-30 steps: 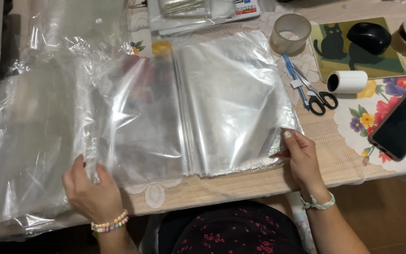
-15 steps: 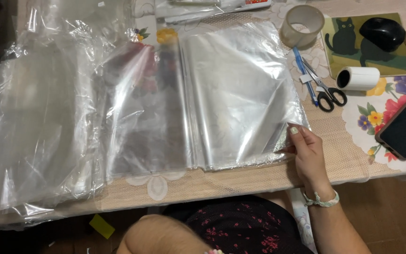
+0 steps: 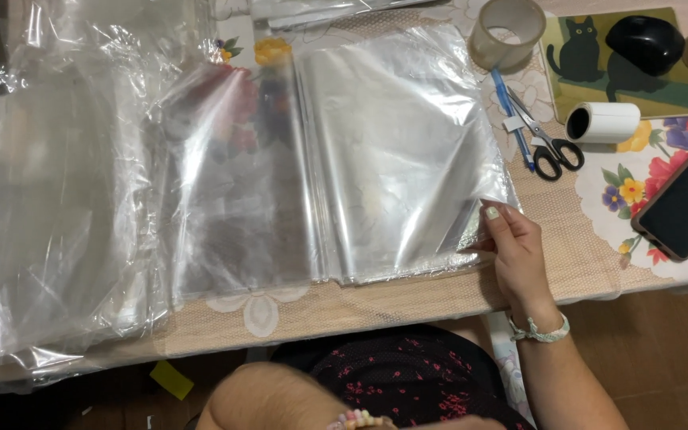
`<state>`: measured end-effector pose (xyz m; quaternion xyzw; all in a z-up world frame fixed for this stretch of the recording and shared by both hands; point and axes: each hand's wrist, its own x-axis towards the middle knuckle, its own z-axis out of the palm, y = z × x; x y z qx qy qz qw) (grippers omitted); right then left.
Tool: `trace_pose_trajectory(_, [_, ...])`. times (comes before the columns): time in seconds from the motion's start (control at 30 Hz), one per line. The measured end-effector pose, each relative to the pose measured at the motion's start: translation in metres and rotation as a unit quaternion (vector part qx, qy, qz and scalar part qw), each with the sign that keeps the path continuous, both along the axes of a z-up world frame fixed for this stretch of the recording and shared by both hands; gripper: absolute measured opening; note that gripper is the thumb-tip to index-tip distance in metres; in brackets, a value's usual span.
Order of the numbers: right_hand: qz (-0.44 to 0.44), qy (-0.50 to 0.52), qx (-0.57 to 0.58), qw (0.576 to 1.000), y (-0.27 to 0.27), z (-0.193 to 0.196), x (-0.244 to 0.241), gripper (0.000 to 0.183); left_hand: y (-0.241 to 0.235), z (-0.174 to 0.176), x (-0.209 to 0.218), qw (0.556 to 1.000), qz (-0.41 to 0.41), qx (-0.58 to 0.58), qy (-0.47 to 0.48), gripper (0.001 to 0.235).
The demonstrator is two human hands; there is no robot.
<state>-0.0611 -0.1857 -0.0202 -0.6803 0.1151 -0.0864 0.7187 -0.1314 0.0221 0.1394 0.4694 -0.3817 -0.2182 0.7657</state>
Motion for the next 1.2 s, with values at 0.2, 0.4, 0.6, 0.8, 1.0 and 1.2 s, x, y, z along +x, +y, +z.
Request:
trace_pose_trajectory(0.2, [0.002,-0.019,0.004,1.000,-0.026,-0.047,0.006,0.023,-0.021,-0.073,0.074,0.970,0.174,0.117,-0.126,0.035])
trace_pose_trajectory(0.4, [0.025,-0.002,0.069,0.997,0.002,0.004,0.004,0.036,-0.042,-0.130,0.112,0.888,0.332,0.275,-0.158,0.042])
trace_pose_trajectory(0.6, [0.063,-0.003,-0.055,0.996,0.012,0.044,-0.003,0.024,-0.040,-0.156,0.130,0.904,0.351,0.245,0.007,0.017])
trace_pose_trajectory(0.8, [0.051,-0.006,-0.079,0.996,0.006,0.026,-0.002,0.018,-0.031,-0.137,0.124,0.934,0.291,0.185,0.090,0.053])
trace_pose_trajectory(1.0, [0.020,0.005,-0.079,0.997,-0.001,0.013,0.005,0.019,-0.034,-0.137,0.115,0.920,0.291,0.221,-0.144,0.049])
trace_pose_trajectory(1.2, [0.008,-0.004,-0.077,0.997,-0.001,0.011,0.006,0.016,-0.039,-0.127,0.095,0.850,0.301,0.308,-0.302,0.043])
